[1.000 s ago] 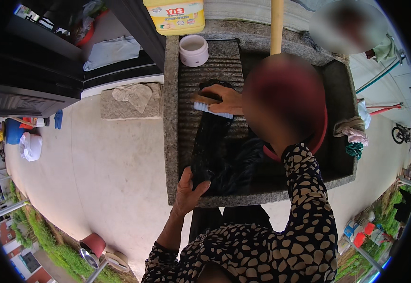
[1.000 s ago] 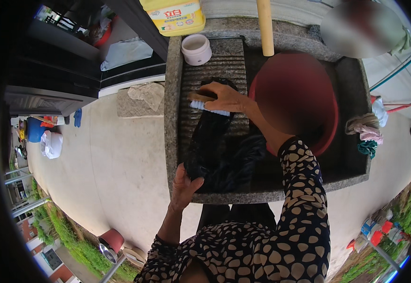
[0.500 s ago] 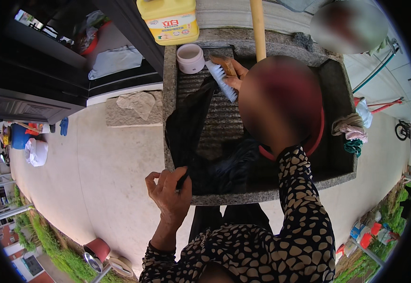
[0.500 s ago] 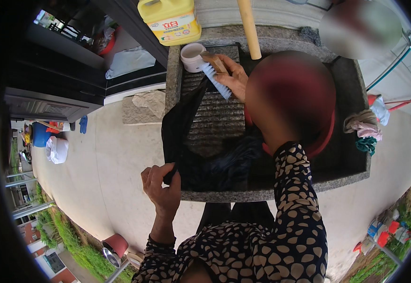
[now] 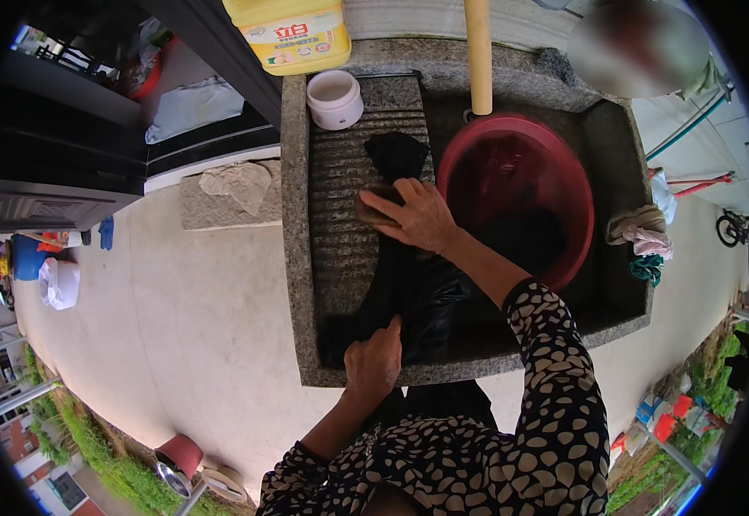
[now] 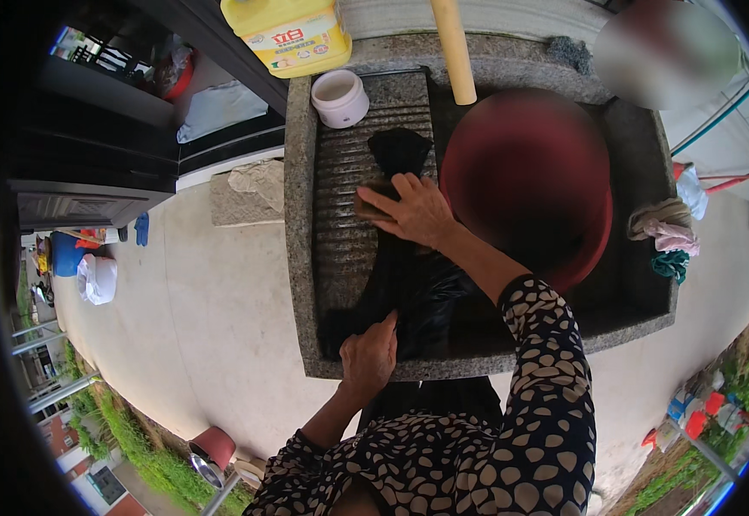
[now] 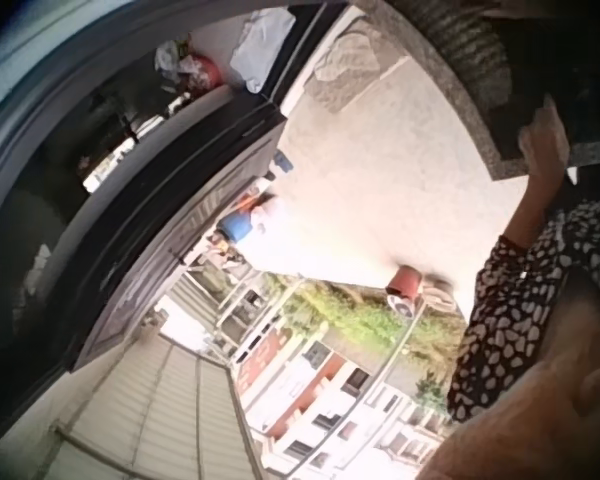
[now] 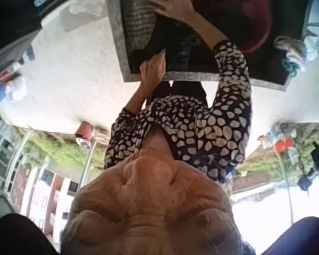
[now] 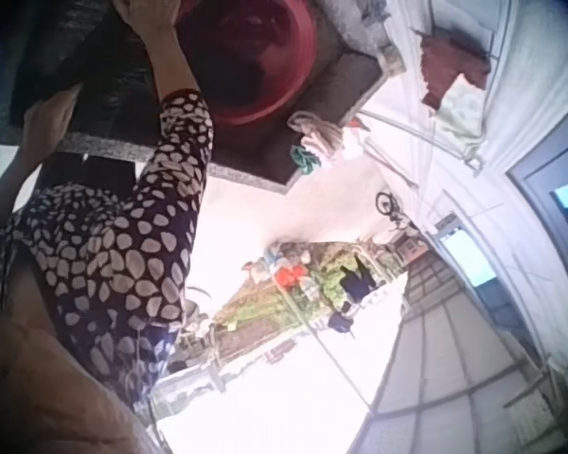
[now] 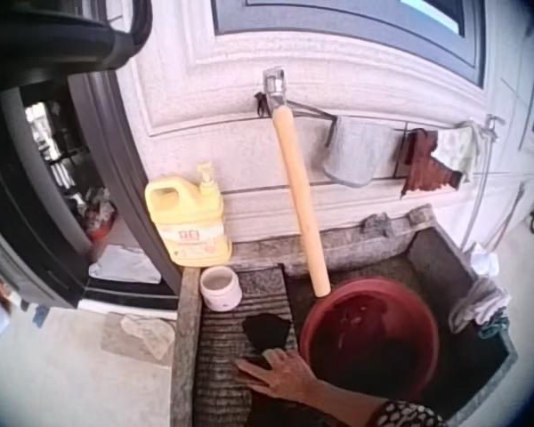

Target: The person washes a light-colored cloth by hand in a red basin filled with water, then scrubs a black garment on a stone washboard using a brush. The person repeatedly scrubs the black garment on the washboard and rinses it in the basin.

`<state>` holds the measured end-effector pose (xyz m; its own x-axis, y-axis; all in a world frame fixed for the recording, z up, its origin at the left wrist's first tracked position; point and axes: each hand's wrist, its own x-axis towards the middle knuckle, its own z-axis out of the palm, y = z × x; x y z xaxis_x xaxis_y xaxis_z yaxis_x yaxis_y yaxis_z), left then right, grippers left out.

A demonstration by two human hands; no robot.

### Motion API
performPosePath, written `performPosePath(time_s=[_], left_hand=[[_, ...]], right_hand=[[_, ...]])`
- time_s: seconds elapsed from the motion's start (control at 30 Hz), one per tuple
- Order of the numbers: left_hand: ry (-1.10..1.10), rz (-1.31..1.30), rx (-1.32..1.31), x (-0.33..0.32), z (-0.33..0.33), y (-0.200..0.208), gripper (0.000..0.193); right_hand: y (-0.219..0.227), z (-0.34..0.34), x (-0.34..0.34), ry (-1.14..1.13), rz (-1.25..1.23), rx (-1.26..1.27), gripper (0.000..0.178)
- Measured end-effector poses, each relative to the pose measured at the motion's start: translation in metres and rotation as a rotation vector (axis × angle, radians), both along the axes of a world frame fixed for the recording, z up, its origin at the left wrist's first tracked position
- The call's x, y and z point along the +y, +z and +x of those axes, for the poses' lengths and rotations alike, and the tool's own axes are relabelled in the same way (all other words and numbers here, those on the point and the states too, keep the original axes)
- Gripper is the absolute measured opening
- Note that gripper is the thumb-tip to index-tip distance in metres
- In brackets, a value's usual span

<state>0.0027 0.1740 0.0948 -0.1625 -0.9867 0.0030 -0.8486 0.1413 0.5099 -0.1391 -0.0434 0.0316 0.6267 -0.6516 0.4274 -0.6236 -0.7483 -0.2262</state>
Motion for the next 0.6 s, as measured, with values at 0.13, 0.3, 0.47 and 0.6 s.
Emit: performPosePath(time_s=[0.13,0.3,0.47,0.6], left_hand=[[0.010,-0.039,0.050,0.000,-0.007,-0.004,0.029],[0.121,-0.018,0.113,-0.003,0.003,-0.005,0.029],[0.062,0.017,0.116,0.001,0.003,-0.007,0.030],[0.041,0.013,0.128,-0.002,-0.001,-0.005,0.028]], right_hand=[[-0.032,-0.016,-0.095,-0.568,0.056,-0.033,0.055],[-0.002,0.008,0.016,-0.012,0.124,-0.108,0.058],[-0.007,-0.001,0.014,0.070,0.043,0.009,0.063],[-0.022,-0.009,-0.089,-0.493,0.111,0.060,0.050]])
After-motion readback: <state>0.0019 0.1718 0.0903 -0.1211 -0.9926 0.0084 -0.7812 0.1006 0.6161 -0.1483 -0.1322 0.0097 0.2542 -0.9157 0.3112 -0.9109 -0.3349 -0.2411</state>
